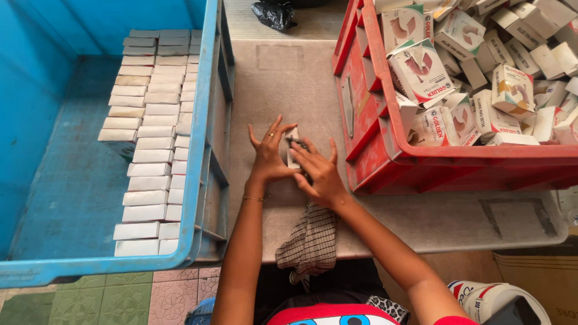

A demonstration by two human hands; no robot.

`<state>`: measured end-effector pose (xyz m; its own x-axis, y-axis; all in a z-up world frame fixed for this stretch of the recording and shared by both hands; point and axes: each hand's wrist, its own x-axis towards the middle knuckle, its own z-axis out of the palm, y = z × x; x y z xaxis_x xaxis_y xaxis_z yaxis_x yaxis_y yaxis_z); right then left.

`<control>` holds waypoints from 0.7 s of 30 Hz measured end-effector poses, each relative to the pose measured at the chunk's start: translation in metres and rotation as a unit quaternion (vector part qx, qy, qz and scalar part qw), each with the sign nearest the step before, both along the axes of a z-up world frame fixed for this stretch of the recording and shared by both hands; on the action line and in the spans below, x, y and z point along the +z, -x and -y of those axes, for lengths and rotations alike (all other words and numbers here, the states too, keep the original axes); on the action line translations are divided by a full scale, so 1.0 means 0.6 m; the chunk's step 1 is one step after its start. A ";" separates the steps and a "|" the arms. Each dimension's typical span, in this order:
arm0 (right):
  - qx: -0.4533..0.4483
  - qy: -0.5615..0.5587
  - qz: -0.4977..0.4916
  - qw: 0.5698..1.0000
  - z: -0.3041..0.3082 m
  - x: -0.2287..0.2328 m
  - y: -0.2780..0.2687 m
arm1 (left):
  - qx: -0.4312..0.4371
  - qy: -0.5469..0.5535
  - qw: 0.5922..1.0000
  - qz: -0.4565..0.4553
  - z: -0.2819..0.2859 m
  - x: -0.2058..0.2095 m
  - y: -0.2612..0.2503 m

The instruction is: The person wipes individual small boxes with a cloth before placing them into a larger blue bin.

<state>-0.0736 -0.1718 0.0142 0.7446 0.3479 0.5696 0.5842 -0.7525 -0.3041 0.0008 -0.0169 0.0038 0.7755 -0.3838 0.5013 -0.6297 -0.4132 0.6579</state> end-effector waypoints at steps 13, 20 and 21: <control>-0.021 0.058 -0.072 0.995 0.027 -0.033 0.002 | 0.004 -0.177 0.975 -0.137 -0.056 0.027 0.013; 0.014 0.143 -0.003 0.990 0.003 -0.030 -0.006 | 0.093 -0.299 0.944 -0.107 -0.041 -0.002 0.009; -0.007 0.161 -0.012 0.987 0.003 -0.033 -0.014 | 0.089 -0.303 0.942 -0.114 -0.038 0.000 0.010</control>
<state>-0.0651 -0.1737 -0.0054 0.7624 0.4977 0.4135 0.5683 -0.8206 -0.0603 -0.0050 0.0056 0.0036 0.9153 -0.4003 0.0440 -0.3863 -0.8419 0.3768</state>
